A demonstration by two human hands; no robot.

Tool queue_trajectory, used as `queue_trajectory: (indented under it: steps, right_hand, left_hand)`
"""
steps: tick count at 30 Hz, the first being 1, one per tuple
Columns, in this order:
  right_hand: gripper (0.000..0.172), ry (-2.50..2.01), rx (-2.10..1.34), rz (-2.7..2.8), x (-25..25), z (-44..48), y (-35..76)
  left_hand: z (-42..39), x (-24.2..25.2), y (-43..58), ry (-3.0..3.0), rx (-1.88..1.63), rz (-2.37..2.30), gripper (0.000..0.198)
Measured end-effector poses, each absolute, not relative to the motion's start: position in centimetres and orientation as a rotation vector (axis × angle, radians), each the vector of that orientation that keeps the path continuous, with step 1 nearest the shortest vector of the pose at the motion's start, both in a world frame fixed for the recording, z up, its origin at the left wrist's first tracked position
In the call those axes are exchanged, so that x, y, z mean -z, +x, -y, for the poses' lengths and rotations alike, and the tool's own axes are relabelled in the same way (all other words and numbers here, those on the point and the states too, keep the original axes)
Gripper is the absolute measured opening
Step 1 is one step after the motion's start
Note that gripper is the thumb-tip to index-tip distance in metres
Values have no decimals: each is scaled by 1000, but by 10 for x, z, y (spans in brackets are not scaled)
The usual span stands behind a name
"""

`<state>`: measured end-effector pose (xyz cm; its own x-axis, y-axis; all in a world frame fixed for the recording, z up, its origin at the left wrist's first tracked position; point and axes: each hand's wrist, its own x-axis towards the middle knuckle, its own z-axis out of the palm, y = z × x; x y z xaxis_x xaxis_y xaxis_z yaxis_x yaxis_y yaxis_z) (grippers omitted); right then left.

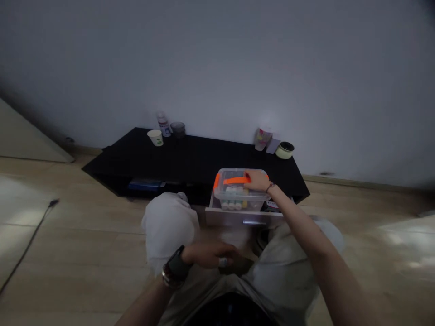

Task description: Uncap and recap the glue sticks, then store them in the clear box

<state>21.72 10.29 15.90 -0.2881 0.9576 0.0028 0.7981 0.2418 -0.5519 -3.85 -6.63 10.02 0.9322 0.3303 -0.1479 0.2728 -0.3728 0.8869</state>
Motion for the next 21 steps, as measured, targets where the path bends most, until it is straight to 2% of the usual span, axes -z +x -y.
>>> queue_trajectory:
  steps: [5, 11, 13, 16, 21]
  right_hand:
    - [21, -1586, -381, 2377, -179, -125, 233]
    - [25, -1540, -199, 2314, -168, -163, 239]
    - [27, -1541, -204, 2275, -159, -179, 240]
    - [30, -1535, -245, 2192, -146, -204, 243]
    - [34, -1499, -245, 2182, -138, -241, 242]
  left_hand:
    - [34, -126, -44, 1853, -231, -626, 43]
    - [-50, -138, -59, 1837, -836, -1096, 52]
    - [-87, -140, -62, 1842, -942, -1269, 57]
    - [-142, -143, -59, 1857, -901, -1438, 62]
    - [-216, -138, -44, 1738, -765, -1539, 58]
